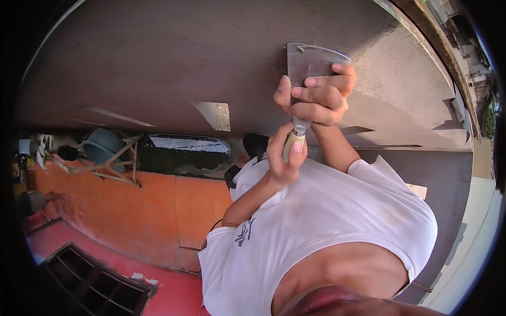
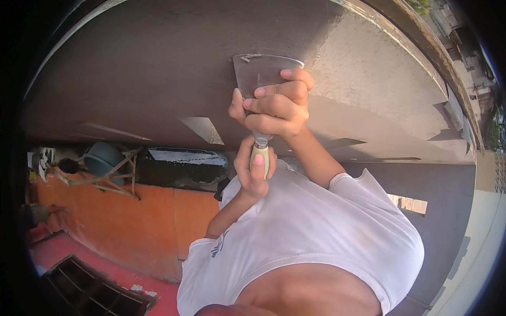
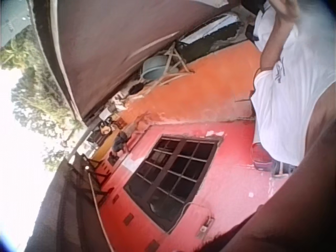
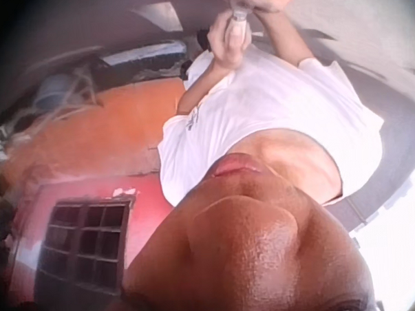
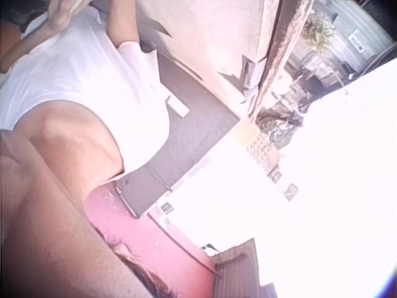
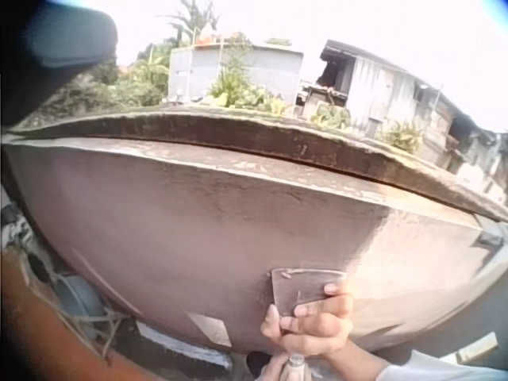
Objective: The person applies plaster to a ceiling using a trowel and smooths the surface with a sanding block. The person repeatedly scrapes and sands the ceiling to achieve a smooth finish.
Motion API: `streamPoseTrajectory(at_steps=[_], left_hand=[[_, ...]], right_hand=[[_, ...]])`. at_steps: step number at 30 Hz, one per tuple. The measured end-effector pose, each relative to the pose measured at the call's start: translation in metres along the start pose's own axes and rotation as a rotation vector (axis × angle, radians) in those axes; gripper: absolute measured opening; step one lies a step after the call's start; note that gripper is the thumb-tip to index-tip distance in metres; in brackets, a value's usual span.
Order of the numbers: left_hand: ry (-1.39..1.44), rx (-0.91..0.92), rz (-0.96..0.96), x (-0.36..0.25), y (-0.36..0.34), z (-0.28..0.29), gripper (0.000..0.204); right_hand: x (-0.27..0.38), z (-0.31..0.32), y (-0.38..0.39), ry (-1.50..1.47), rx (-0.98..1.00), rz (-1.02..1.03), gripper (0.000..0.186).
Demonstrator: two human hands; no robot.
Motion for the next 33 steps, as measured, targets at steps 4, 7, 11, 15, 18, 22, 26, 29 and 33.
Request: streamPoseTrajectory(at_steps=[4, 7, 11, 15, 18, 22, 26, 29, 33], left_hand=[[0.001, 0.063, -0.073, -0.001, -0.002, -0.002, 0.049], [-0.050, 0.063, -0.140, -0.006, -0.001, -0.005, 0.051], [-0.038, 0.107, -0.053, 0.016, 0.013, 0.002, 0.052], [-0.017, 0.151, -0.002, 0.031, 0.033, 0.008, 0.051], [-0.014, 0.154, -0.005, 0.032, 0.034, 0.007, 0.052], [-0.012, 0.133, -0.013, 0.032, 0.034, 0.007, 0.052], [0.006, 0.083, -0.014, 0.035, 0.034, 0.014, 0.052], [-0.004, 0.081, -0.018, 0.035, 0.031, 0.014, 0.053], [-0.013, 0.078, 0.052, 0.033, 0.033, 0.016, 0.053]], right_hand=[[0.000, 0.000, 0.001, -0.002, 0.003, 0.057, 0.046], [-0.001, 0.003, 0.004, 0.002, 0.013, 0.021, 0.047], [0.003, 0.022, 0.034, 0.080, 0.025, -0.059, 0.045], [0.010, 0.041, 0.057, 0.094, 0.090, -0.119, 0.045], [0.010, 0.041, 0.057, 0.092, 0.111, -0.129, 0.044], [0.010, 0.038, 0.058, 0.086, 0.108, -0.134, 0.043], [0.012, 0.029, 0.056, 0.070, 0.115, -0.144, 0.041], [0.011, 0.028, 0.057, 0.072, 0.113, -0.125, 0.040], [0.011, 0.030, 0.062, 0.066, 0.082, -0.141, 0.041]])
Point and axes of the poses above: each hand's wrist, its own y-axis away from the middle knuckle, its own z-axis out of the back of the hand, x = y × z, the point moved 8 cm from there along -y, towards the middle knuckle, and after that the axes turned 9 degrees about -x, right-handed, at the moved point
